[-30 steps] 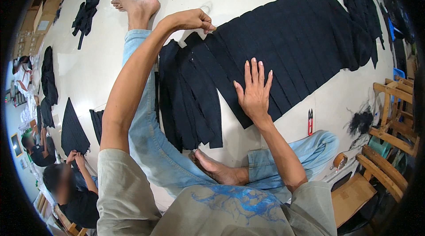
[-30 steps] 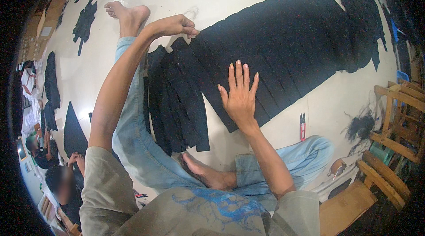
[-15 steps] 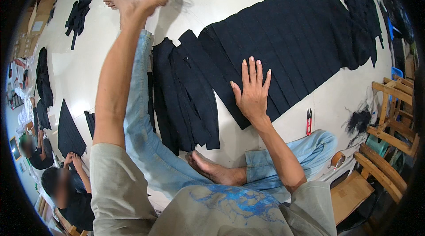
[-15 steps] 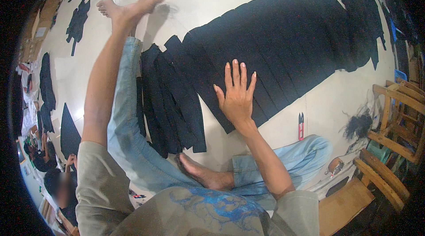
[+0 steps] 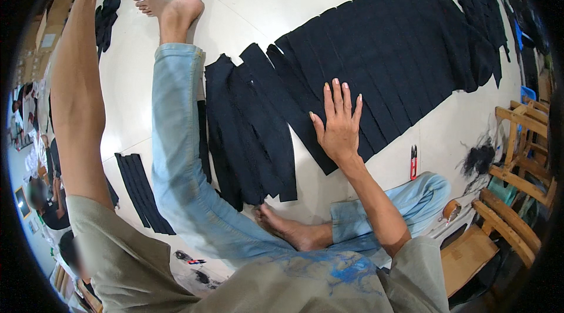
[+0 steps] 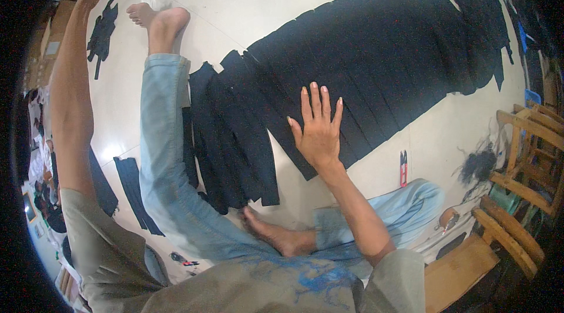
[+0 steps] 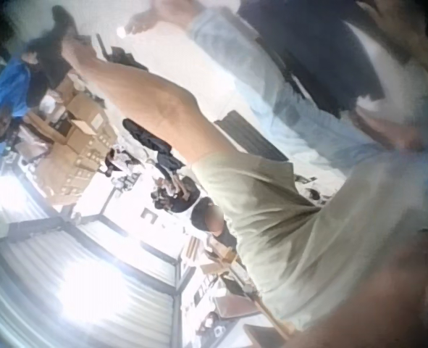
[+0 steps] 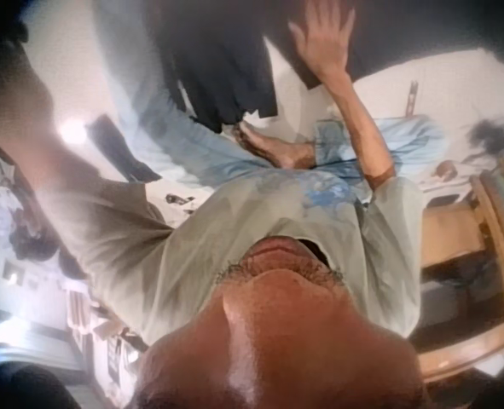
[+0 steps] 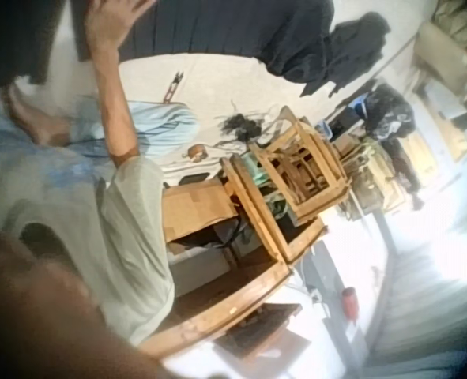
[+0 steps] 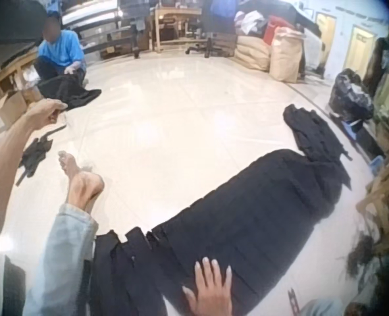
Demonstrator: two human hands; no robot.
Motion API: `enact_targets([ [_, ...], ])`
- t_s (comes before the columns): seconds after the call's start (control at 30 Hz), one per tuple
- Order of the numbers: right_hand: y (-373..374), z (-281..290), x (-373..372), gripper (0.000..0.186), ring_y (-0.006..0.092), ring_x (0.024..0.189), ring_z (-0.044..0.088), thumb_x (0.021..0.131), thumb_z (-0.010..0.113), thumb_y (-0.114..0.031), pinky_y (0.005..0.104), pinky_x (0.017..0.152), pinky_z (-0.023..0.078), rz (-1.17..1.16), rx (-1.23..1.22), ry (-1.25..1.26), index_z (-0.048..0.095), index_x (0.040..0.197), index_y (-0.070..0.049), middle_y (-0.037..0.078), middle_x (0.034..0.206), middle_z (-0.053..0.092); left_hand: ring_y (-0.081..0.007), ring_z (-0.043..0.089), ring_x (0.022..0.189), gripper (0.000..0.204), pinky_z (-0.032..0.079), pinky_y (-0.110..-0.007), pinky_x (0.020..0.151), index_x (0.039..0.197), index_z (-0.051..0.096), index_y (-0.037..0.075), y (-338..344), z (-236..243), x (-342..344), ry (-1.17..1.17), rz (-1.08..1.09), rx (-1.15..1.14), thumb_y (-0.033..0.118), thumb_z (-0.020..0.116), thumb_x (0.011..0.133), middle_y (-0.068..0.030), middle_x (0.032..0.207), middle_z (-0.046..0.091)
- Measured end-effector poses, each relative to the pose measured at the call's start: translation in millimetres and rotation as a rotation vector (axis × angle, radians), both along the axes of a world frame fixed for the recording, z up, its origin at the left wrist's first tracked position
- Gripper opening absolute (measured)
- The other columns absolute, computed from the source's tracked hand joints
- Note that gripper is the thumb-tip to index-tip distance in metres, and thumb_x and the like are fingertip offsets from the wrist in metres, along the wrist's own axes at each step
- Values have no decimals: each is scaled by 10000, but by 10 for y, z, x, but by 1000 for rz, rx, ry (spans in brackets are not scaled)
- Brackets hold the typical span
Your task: The person sits on the floor and uses a red utility knife to cut a large piece of black fabric into strips. They repeatedly align the fabric, cut along straight lines, and remove the cut strips, placing them aside.
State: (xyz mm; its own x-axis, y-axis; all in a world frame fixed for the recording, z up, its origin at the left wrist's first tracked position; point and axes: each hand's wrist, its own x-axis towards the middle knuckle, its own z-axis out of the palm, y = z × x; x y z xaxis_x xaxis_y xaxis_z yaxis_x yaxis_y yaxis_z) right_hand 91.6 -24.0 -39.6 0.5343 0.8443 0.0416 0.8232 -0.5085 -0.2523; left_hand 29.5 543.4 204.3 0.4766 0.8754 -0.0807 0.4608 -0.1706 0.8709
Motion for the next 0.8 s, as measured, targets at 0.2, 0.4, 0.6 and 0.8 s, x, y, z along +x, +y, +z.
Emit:
enact_targets([
  [0.2, 42, -25, 0, 693, 370, 1511, 264, 981, 589, -385, 628, 1203, 169, 39, 110, -1, 392, 1523, 0, 195, 1617, 320, -314, 648, 1115, 305, 503, -460, 997, 853, 633, 64, -344, -853, 123, -803, -348, -394, 349, 720, 920, -140, 1001, 708],
  [0.4, -2, -21, 3, 679, 390, 1507, 263, 987, 589, -373, 643, 1195, 163, 43, 151, -8, 402, 1510, 19, 219, 1602, 336, -126, 501, 648, 421, 519, -318, 915, 1251, 638, 59, -1977, -1562, 502, -520, -532, -639, 388, 458, 1060, -217, 1316, 641],
  [0.6, -163, 169, 8, 756, 402, 1512, 238, 954, 636, -429, 683, 1180, 133, -25, 55, 80, 388, 1519, 9, 224, 1609, 306, -276, 725, 788, 674, 557, -360, 574, 1170, 732, -2, -2335, -1786, 514, 416, -837, 150, 612, 549, 961, -200, 967, 742],
  [0.8, -446, 33, -97, 835, 385, 1526, 187, 929, 634, -510, 691, 1180, 111, -61, -111, 59, 350, 1543, -20, 196, 1632, 260, -219, 669, 652, 539, 516, -383, 652, 907, 795, 66, -2370, -1971, 511, 586, -998, 308, 556, 575, 963, -109, 691, 704],
])
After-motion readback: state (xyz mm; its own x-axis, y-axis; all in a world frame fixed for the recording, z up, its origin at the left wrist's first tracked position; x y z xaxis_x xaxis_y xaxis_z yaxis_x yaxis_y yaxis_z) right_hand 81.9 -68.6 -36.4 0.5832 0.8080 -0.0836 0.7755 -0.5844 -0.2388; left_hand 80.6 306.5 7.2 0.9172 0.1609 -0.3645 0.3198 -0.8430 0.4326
